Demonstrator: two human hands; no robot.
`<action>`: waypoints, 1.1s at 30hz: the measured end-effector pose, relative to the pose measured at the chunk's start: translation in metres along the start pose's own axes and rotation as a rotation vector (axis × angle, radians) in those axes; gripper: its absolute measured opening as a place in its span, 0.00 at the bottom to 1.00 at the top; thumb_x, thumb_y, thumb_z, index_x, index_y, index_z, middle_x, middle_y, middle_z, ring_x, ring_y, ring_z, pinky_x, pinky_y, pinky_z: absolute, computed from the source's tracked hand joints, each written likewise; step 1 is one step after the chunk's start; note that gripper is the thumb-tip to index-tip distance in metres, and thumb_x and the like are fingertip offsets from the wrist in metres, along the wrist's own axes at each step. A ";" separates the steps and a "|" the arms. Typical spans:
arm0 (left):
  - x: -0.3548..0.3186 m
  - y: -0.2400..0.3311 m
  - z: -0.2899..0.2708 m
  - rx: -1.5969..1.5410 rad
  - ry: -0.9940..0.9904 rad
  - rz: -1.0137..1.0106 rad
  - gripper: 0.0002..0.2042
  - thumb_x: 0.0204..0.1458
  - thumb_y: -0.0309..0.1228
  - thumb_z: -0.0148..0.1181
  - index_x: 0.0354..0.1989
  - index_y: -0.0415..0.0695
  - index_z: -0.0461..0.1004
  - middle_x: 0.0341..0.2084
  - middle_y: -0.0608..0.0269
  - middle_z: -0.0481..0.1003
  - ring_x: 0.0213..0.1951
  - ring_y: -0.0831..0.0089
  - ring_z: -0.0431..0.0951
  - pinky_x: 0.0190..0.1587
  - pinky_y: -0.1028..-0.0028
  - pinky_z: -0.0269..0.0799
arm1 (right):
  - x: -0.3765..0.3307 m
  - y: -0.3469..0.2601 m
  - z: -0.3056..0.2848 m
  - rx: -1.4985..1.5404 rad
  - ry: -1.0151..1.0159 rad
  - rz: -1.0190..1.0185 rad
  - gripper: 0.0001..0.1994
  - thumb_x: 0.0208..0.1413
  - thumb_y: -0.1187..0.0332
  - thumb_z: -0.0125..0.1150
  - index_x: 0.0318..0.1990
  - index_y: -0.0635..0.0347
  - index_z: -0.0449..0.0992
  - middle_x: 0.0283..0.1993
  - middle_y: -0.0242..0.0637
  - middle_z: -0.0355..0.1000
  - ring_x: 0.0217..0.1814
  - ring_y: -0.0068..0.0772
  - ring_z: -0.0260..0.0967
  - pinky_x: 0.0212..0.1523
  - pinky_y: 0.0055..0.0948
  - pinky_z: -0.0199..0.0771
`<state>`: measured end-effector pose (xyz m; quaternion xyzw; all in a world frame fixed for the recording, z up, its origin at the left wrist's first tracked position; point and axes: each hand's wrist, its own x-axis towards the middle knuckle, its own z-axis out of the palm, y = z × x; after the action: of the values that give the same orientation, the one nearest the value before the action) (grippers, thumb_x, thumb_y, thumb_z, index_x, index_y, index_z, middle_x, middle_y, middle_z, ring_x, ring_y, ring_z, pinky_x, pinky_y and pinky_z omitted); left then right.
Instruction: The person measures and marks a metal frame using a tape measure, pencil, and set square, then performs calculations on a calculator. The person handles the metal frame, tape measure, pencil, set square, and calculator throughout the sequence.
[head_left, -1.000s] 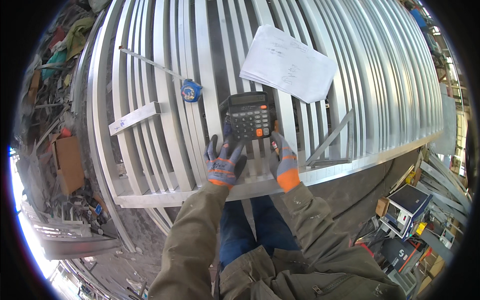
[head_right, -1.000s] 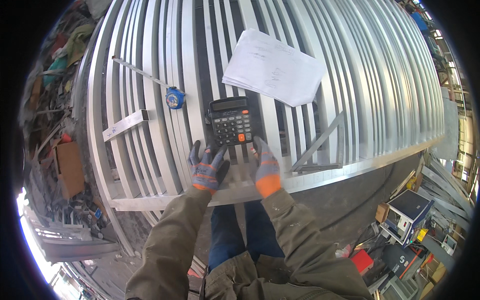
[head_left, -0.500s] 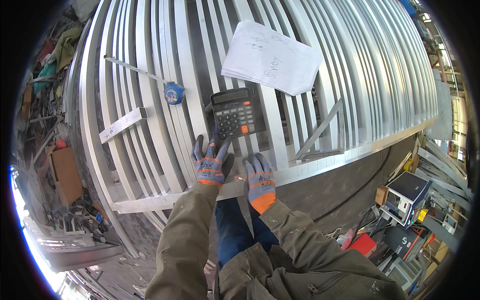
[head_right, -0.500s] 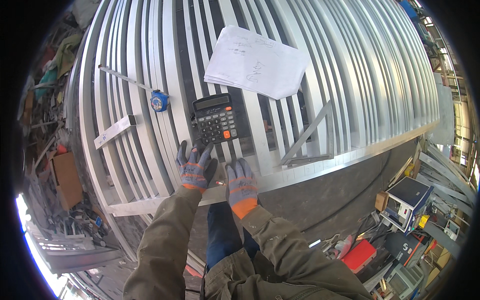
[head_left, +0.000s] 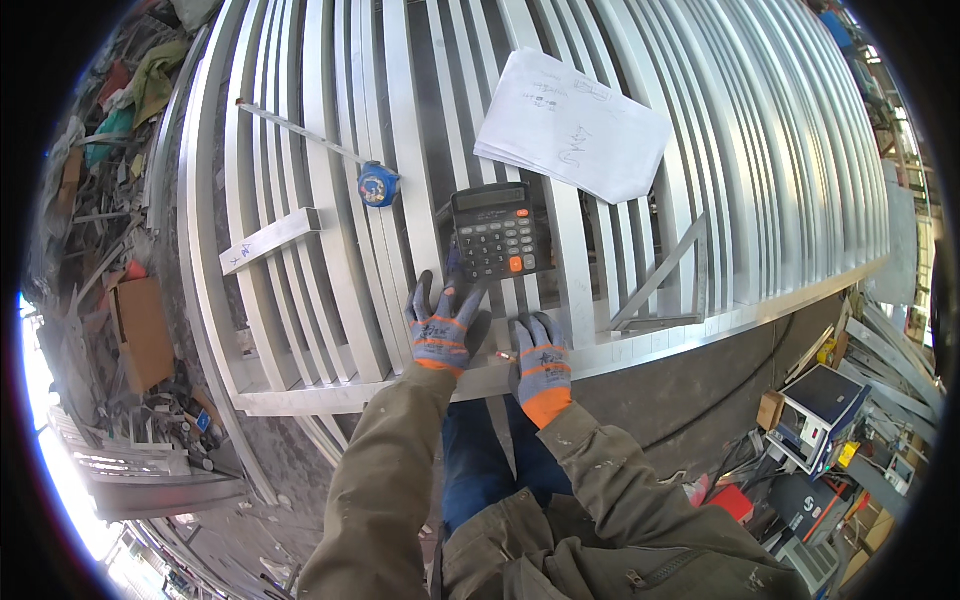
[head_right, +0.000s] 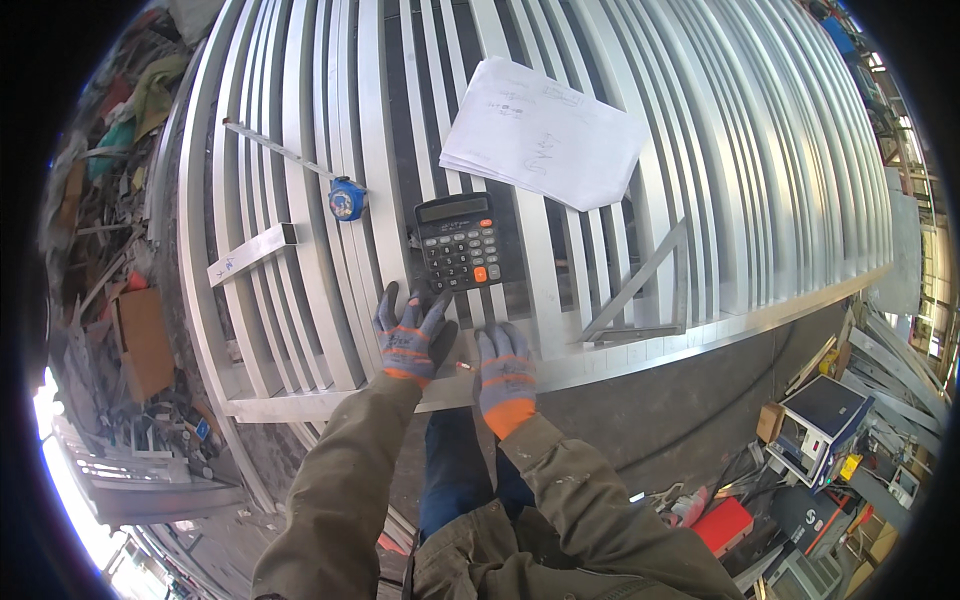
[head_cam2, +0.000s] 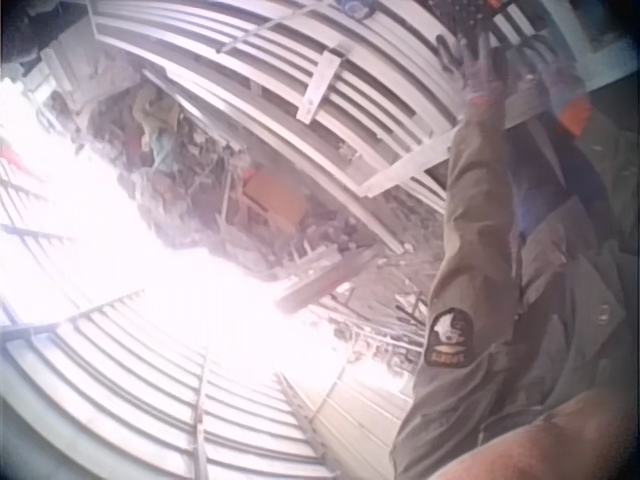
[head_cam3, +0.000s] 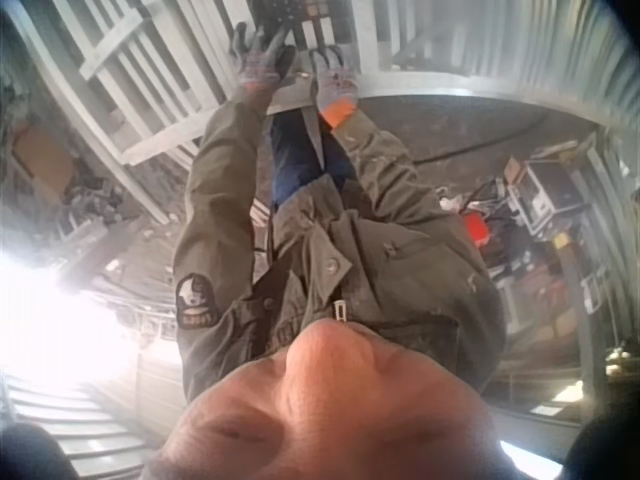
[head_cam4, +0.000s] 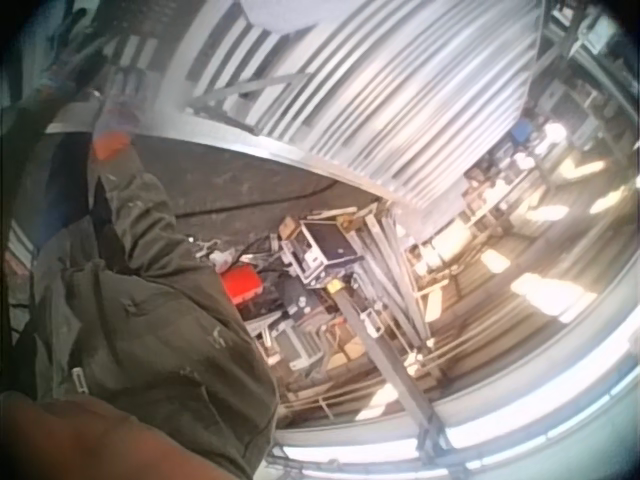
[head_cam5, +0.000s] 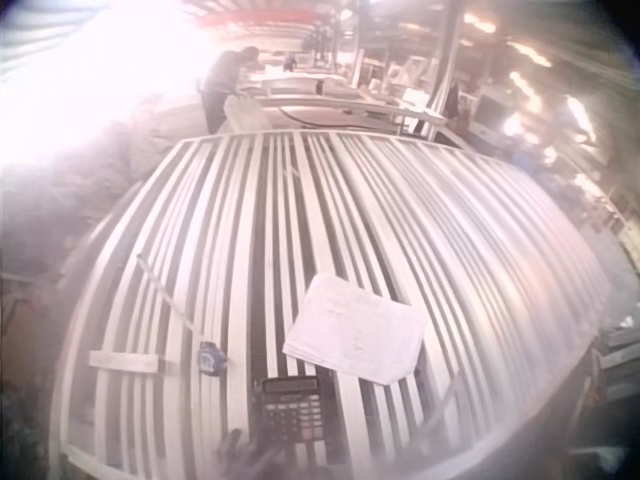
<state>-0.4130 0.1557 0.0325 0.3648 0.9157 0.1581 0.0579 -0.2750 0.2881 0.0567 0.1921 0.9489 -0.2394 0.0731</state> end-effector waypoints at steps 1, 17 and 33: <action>0.000 0.000 0.001 0.000 -0.005 -0.001 0.26 0.57 0.42 0.66 0.66 0.67 0.74 0.66 0.57 0.70 0.71 0.36 0.55 0.71 0.42 0.54 | 0.001 0.000 -0.001 0.000 -0.005 0.006 0.25 0.58 0.72 0.56 0.65 0.65 0.71 0.70 0.48 0.66 0.76 0.54 0.56 0.72 0.47 0.63; -0.002 -0.002 0.003 0.066 -0.091 -0.027 0.25 0.58 0.44 0.65 0.66 0.71 0.74 0.64 0.56 0.72 0.72 0.38 0.52 0.72 0.41 0.52 | 0.036 0.020 -0.019 0.258 0.110 0.080 0.29 0.55 0.83 0.52 0.67 0.66 0.68 0.65 0.55 0.68 0.66 0.61 0.67 0.66 0.44 0.71; -0.002 -0.003 0.003 0.069 -0.094 -0.015 0.24 0.59 0.45 0.64 0.66 0.69 0.74 0.64 0.57 0.72 0.72 0.37 0.53 0.72 0.41 0.50 | 0.065 0.026 -0.026 0.267 0.038 0.108 0.40 0.51 0.83 0.58 0.75 0.52 0.60 0.74 0.58 0.60 0.72 0.64 0.63 0.70 0.48 0.68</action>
<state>-0.4129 0.1531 0.0284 0.3666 0.9196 0.1089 0.0895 -0.3255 0.3435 0.0529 0.2555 0.8981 -0.3556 0.0419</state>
